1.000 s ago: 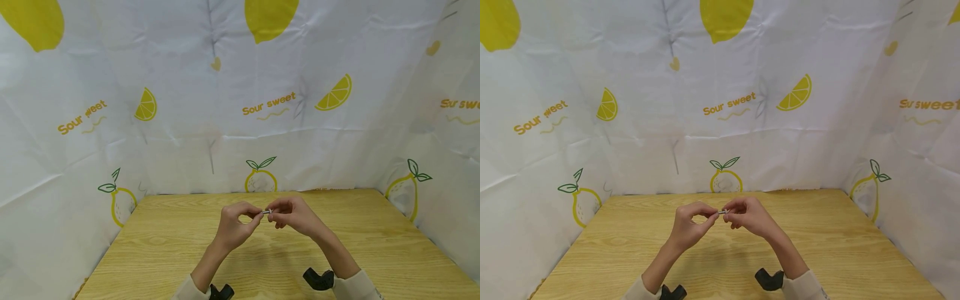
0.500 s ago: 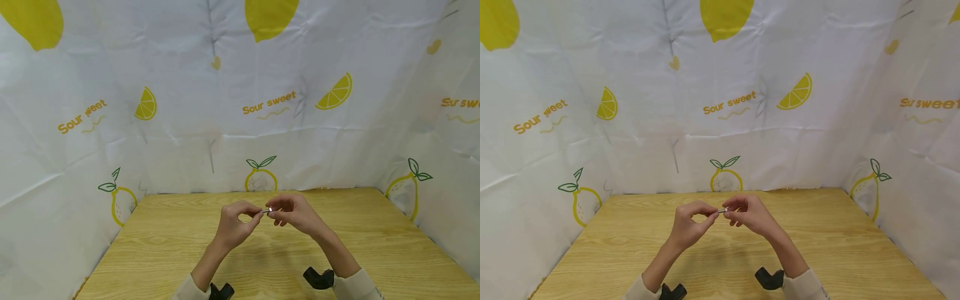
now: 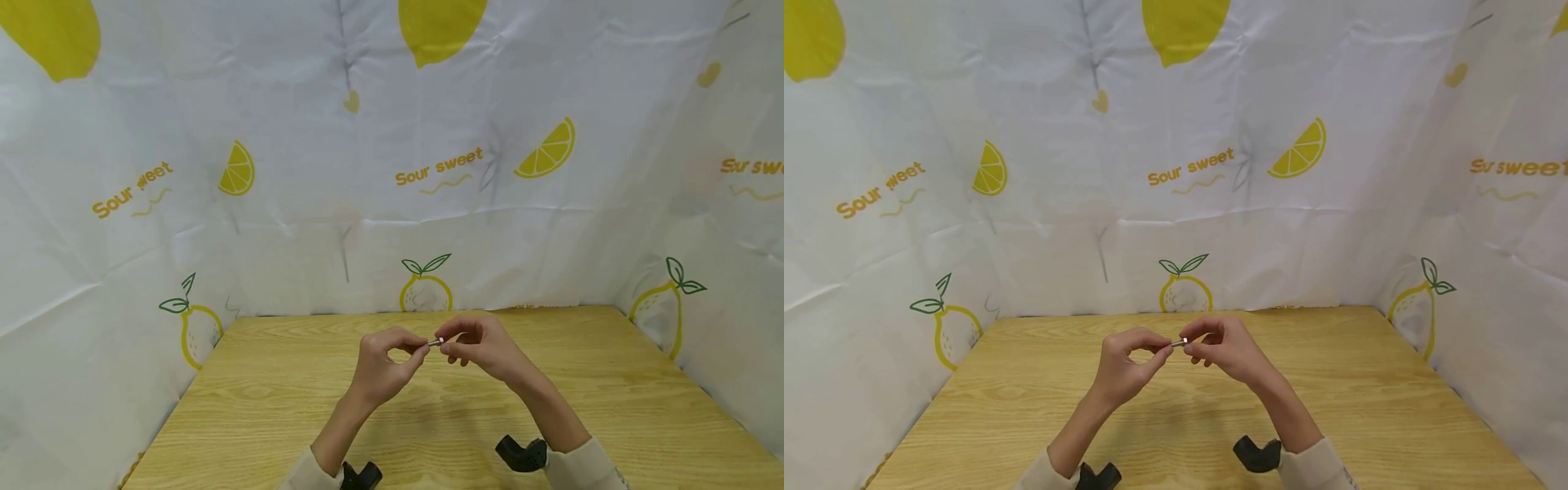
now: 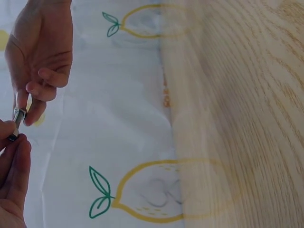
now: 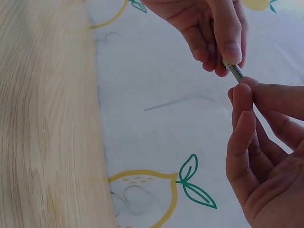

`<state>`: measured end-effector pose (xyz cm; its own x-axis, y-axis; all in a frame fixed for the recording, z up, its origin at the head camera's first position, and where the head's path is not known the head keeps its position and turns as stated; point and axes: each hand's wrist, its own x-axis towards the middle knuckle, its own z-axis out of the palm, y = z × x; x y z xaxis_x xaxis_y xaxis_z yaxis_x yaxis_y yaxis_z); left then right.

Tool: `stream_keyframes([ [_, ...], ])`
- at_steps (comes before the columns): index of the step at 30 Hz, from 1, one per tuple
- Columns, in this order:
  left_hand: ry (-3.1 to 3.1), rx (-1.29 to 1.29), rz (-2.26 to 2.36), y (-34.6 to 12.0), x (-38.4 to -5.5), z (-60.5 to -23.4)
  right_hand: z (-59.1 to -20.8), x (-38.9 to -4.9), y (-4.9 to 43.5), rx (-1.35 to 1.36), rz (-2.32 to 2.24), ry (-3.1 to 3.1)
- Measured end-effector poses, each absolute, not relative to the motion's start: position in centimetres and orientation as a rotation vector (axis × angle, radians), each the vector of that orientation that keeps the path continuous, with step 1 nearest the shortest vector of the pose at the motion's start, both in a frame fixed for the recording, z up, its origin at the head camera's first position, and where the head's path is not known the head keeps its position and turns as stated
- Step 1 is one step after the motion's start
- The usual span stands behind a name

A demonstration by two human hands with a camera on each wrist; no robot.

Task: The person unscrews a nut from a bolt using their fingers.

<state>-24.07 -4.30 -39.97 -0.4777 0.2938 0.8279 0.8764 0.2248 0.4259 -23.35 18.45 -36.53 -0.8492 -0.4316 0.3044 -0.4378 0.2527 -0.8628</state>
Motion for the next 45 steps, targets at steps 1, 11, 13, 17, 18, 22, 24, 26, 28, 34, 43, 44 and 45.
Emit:
stream_keyframes([
  [1,-1.897,-1.075,-1.25,-4.28,-24.06,-39.94,-36.52,-23.32,18.48,0.862,1.722,-2.481],
  [11,-1.886,-1.083,-1.235,-4.22,-24.11,-39.94,-36.17,-23.05,18.46,0.841,1.897,-2.592],
  [13,-1.881,-1.086,-1.231,-4.23,-24.07,-39.93,-36.19,-23.07,18.46,0.843,1.917,-2.564],
  [17,-1.876,-1.085,-1.238,-4.27,-24.02,-39.93,-36.26,-23.09,18.49,0.839,1.862,-2.527],
  [18,-1.879,-1.082,-1.246,-4.29,-24.03,-39.94,-36.3,-23.1,18.48,0.847,1.847,-2.516],
  [22,-1.905,-1.065,-1.296,-4.32,-24.0,-39.88,-36.61,-23.19,18.3,0.893,1.762,-2.441],
  [24,-1.92,-1.055,-1.324,-4.33,-23.98,-39.82,-36.75,-23.23,18.22,0.91,1.728,-2.409],
  [26,-1.927,-1.049,-1.337,-4.34,-23.94,-39.79,-36.83,-23.19,18.2,0.915,1.722,-2.393],
  [28,-1.923,-1.046,-1.334,-4.37,-23.91,-39.74,-36.77,-23.12,18.23,0.911,1.743,-2.403],
  [34,-1.912,-1.046,-1.335,-4.38,-23.83,-39.64,-36.29,-23.03,18.14,0.792,1.961,-2.53],
  [43,-1.876,-1.08,-1.317,-4.3,-23.89,-39.67,-36.31,-23.25,18.18,0.807,2.181,-2.534],
  [44,-1.874,-1.083,-1.32,-4.28,-23.93,-39.67,-36.34,-23.24,18.28,0.815,2.18,-2.514],
  [45,-1.871,-1.089,-1.315,-4.26,-23.98,-39.68,-36.37,-23.22,18.38,0.82,2.171,-2.496],
])
